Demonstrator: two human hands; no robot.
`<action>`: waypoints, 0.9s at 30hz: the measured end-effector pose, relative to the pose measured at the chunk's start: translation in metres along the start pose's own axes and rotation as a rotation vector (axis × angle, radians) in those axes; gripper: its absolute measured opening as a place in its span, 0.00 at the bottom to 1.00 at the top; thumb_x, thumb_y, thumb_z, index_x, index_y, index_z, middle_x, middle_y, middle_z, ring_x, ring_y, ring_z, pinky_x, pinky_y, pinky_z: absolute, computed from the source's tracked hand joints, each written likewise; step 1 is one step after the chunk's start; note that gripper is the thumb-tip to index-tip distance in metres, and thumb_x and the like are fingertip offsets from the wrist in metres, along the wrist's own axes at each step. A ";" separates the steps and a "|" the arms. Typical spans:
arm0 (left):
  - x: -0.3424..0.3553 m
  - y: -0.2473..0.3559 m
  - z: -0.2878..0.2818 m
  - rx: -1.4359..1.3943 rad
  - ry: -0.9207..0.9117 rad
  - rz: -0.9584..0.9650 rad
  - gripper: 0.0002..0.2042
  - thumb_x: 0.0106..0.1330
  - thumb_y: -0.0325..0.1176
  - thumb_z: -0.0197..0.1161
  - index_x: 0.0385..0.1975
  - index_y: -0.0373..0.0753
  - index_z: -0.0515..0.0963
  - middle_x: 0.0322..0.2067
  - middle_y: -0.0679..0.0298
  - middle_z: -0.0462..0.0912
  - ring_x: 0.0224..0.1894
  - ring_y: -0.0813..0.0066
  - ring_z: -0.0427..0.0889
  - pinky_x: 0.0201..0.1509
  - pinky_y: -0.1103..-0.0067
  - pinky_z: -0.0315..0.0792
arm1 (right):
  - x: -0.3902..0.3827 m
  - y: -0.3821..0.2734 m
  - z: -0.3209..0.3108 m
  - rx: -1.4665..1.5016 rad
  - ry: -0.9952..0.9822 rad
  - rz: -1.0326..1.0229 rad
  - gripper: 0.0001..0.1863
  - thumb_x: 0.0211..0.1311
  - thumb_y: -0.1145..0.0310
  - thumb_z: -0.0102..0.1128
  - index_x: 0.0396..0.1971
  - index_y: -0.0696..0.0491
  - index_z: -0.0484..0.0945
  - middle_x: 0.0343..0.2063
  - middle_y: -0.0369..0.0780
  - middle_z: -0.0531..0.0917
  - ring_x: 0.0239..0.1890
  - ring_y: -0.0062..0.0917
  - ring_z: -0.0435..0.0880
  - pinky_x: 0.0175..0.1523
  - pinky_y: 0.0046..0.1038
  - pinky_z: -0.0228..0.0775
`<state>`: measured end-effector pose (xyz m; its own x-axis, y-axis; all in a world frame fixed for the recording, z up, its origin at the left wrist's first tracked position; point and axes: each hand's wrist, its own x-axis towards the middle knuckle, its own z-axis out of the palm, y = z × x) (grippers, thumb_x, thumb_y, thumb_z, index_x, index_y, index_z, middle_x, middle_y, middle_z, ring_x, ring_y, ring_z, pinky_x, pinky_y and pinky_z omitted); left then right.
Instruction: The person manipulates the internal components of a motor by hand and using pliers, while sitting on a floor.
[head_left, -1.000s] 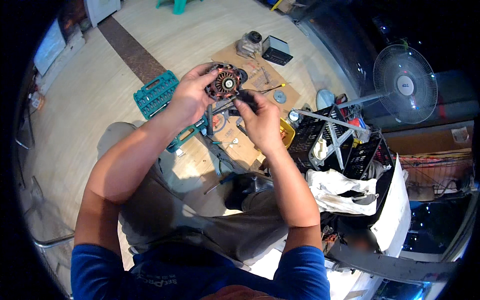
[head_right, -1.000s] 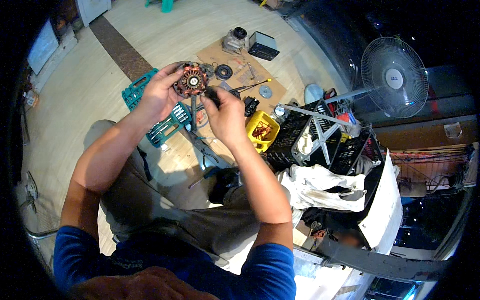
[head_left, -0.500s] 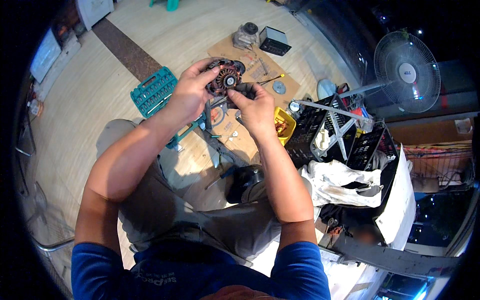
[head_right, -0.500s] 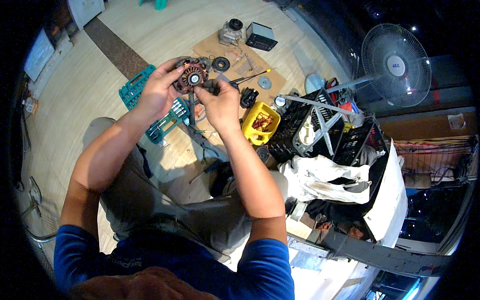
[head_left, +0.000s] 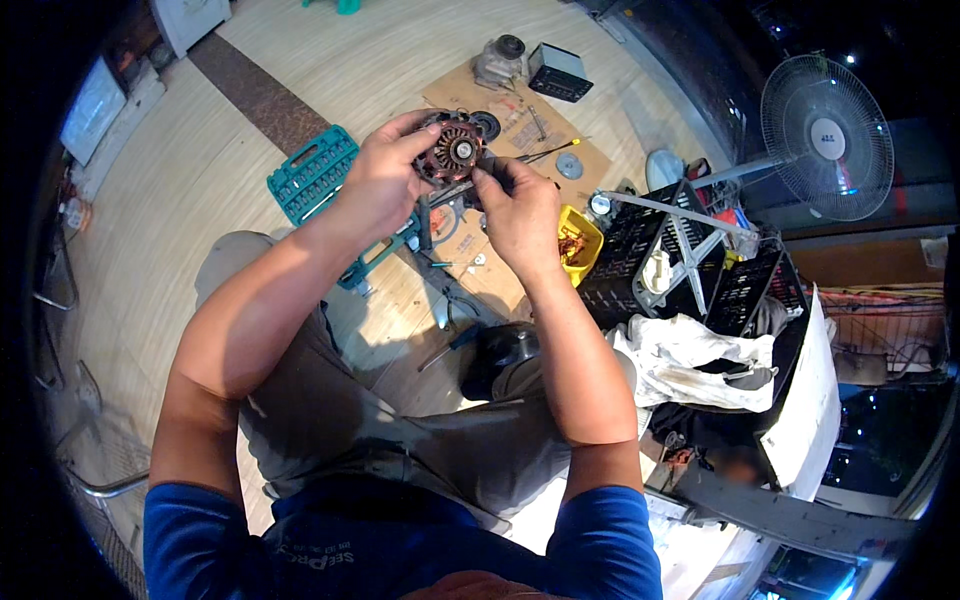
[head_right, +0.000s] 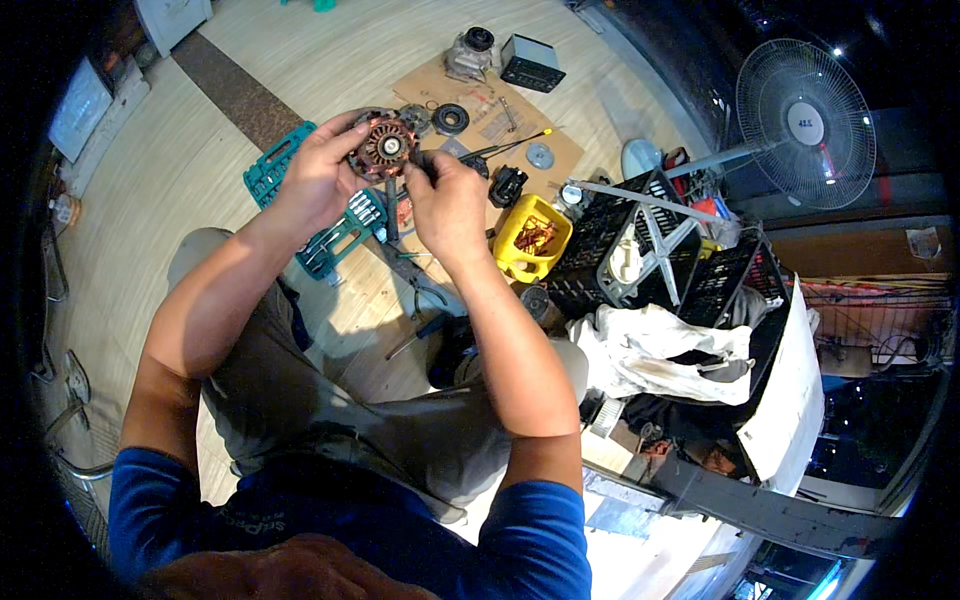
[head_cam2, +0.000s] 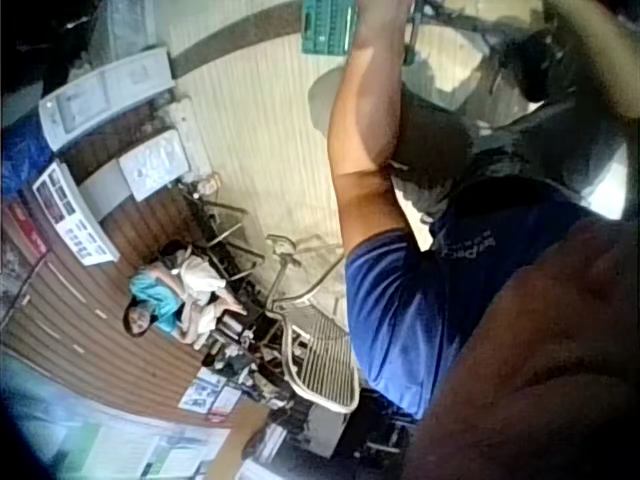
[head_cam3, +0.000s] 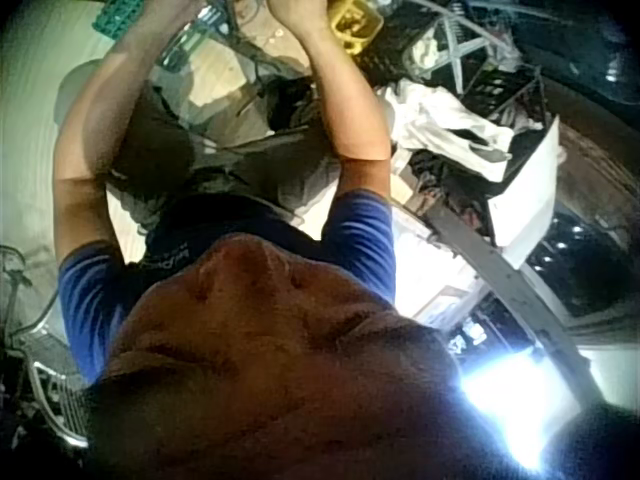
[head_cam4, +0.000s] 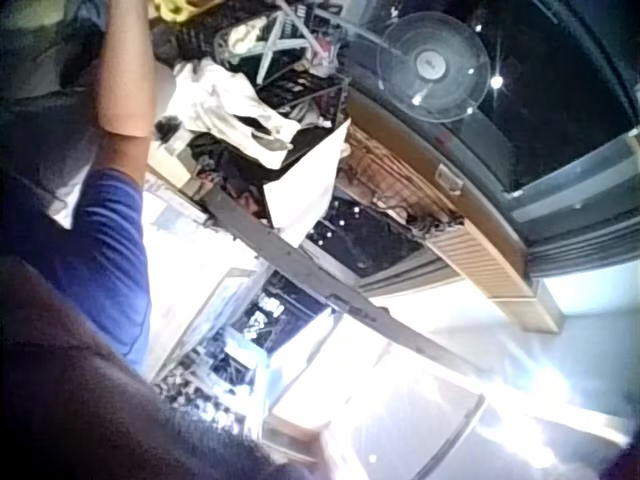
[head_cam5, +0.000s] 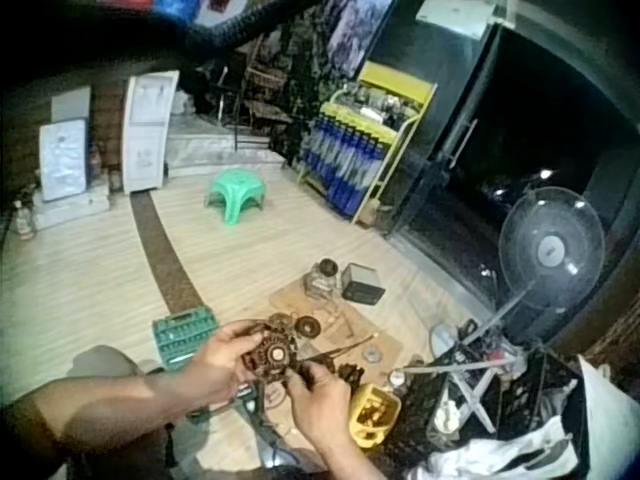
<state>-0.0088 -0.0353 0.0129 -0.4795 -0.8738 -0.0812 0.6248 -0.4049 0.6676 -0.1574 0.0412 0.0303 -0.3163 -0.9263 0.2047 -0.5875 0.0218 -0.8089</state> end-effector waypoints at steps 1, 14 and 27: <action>0.001 0.001 -0.004 0.008 -0.013 -0.005 0.14 0.68 0.28 0.56 0.51 0.31 0.70 0.42 0.56 0.81 0.41 0.68 0.84 0.41 0.71 0.82 | 0.000 0.000 0.002 0.035 -0.003 -0.001 0.11 0.53 0.70 0.66 0.32 0.63 0.81 0.24 0.50 0.84 0.26 0.34 0.85 0.34 0.31 0.74; -0.005 0.000 0.000 0.131 -0.052 0.044 0.17 0.67 0.28 0.58 0.53 0.29 0.70 0.44 0.55 0.80 0.42 0.69 0.83 0.43 0.72 0.82 | 0.005 0.006 0.001 0.517 -0.181 0.356 0.06 0.58 0.75 0.63 0.33 0.62 0.79 0.27 0.39 0.84 0.26 0.18 0.81 0.32 0.20 0.74; -0.002 0.009 -0.012 0.043 -0.151 -0.035 0.15 0.73 0.33 0.48 0.52 0.29 0.71 0.46 0.51 0.80 0.45 0.64 0.83 0.48 0.67 0.82 | -0.004 -0.006 -0.007 0.009 -0.070 -0.173 0.07 0.56 0.73 0.63 0.35 0.58 0.82 0.27 0.45 0.84 0.29 0.36 0.84 0.35 0.31 0.75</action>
<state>0.0055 -0.0402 0.0100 -0.5896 -0.8076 0.0051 0.5810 -0.4198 0.6973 -0.1579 0.0478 0.0381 -0.1586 -0.9398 0.3027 -0.6221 -0.1429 -0.7698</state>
